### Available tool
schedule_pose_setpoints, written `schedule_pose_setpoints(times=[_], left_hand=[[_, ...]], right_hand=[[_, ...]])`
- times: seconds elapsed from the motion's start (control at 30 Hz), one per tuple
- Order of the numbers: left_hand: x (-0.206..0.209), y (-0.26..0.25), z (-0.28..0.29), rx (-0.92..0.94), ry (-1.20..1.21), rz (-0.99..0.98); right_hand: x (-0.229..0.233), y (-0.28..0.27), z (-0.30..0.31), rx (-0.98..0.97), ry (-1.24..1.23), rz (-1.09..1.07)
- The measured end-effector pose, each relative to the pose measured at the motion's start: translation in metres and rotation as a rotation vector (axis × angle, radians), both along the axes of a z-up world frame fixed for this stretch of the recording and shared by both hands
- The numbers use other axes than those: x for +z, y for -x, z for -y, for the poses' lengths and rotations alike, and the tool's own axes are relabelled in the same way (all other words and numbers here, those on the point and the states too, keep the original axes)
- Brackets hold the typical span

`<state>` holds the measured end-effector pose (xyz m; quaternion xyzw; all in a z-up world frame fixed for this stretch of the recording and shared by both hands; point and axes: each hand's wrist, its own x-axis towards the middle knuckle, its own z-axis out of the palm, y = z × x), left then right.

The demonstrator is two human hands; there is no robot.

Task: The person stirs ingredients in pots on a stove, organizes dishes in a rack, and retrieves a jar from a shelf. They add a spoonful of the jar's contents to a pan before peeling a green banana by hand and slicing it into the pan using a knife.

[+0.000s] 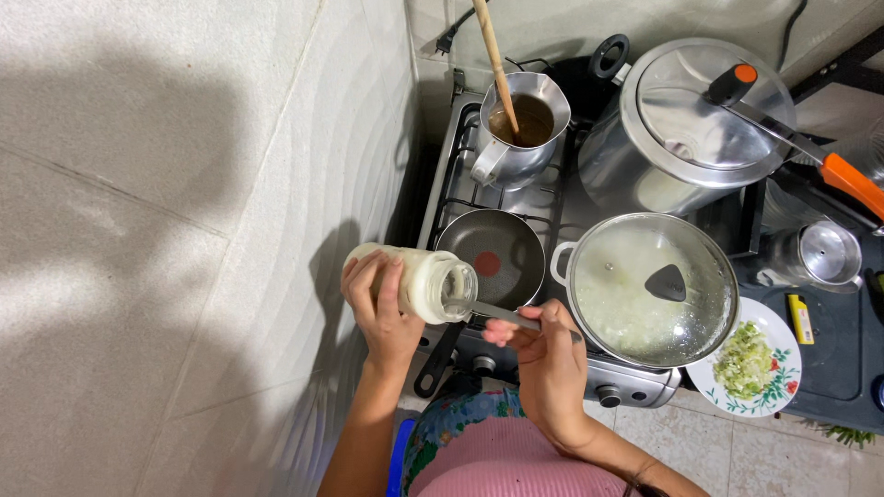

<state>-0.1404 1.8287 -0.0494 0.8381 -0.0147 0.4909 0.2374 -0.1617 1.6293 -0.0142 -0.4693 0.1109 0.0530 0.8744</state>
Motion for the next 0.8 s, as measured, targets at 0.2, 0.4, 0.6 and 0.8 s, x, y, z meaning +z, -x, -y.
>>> schedule_pose_setpoints(times=[0.2,0.4,0.6,0.8], left_hand=[[-0.004,-0.001,-0.006,-0.075,0.048,-0.045],[-0.001,0.005,-0.017,-0.224,0.271,-0.207],[0.005,0.007,-0.021,-0.271,0.282,-0.348],[-0.004,0.006,-0.031,-0.215,0.249,-0.469]], right_hand=[[0.011,0.003,-0.006,0.062,0.002,0.108],[0.004,0.004,0.013,0.158,0.086,0.389],[0.016,0.000,0.031,0.144,0.266,0.472],[0.025,-0.001,0.050,-0.027,0.788,0.843]])
